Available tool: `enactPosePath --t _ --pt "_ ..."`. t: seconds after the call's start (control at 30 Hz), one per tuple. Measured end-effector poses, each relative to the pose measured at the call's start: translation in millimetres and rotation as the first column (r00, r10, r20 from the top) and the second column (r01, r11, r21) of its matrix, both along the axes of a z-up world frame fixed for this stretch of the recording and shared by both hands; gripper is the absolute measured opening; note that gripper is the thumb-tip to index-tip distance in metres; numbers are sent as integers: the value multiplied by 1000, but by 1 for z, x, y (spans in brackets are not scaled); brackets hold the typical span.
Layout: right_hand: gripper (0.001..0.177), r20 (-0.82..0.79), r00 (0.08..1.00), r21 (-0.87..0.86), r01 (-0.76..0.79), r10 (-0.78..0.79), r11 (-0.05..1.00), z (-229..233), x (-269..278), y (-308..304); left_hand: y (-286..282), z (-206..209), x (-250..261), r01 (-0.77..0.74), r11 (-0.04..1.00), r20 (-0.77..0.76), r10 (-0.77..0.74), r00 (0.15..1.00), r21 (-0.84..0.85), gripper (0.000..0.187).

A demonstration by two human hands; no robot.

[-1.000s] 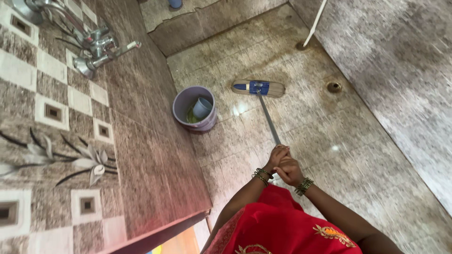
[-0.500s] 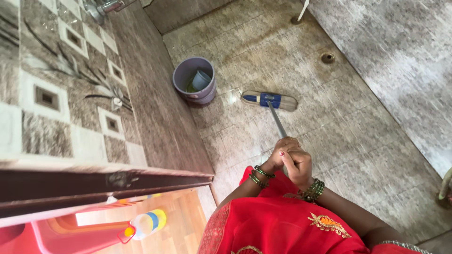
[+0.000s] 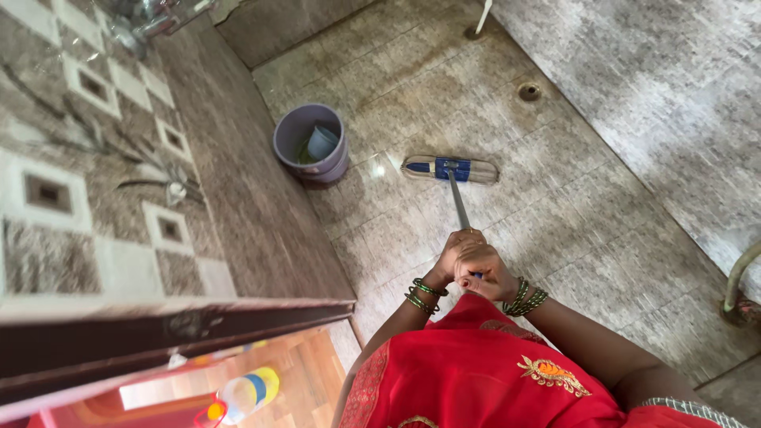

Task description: The person mops the tiled bathroom floor using a flat mop, moving it back and forth across the surface. They work around a bucket and a drain, covering the area near the sink and the doorway.

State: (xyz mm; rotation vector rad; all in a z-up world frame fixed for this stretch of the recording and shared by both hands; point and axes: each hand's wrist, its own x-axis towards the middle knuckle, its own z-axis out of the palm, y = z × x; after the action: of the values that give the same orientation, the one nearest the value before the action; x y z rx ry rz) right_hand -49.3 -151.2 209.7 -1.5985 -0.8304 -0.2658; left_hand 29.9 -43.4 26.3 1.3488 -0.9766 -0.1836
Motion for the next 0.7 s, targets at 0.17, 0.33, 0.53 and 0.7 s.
enactPosePath --t 0.17,0.33,0.53,0.7 --pt "34 15 974 -37 226 -226 973 -50 46 -36 -49 -38 56 129 987 -462 -158 873 -95 20" --pt "36 83 975 -108 217 -208 970 -105 117 -87 -93 -54 135 99 995 75 -99 992 -7 19" --pt "40 125 978 -314 200 -168 928 -131 224 -146 -149 -42 241 134 991 -375 -124 919 2 18" --pt "43 95 951 -404 307 -295 862 -161 297 -182 -188 -45 290 -67 993 -777 -32 629 -96 19"
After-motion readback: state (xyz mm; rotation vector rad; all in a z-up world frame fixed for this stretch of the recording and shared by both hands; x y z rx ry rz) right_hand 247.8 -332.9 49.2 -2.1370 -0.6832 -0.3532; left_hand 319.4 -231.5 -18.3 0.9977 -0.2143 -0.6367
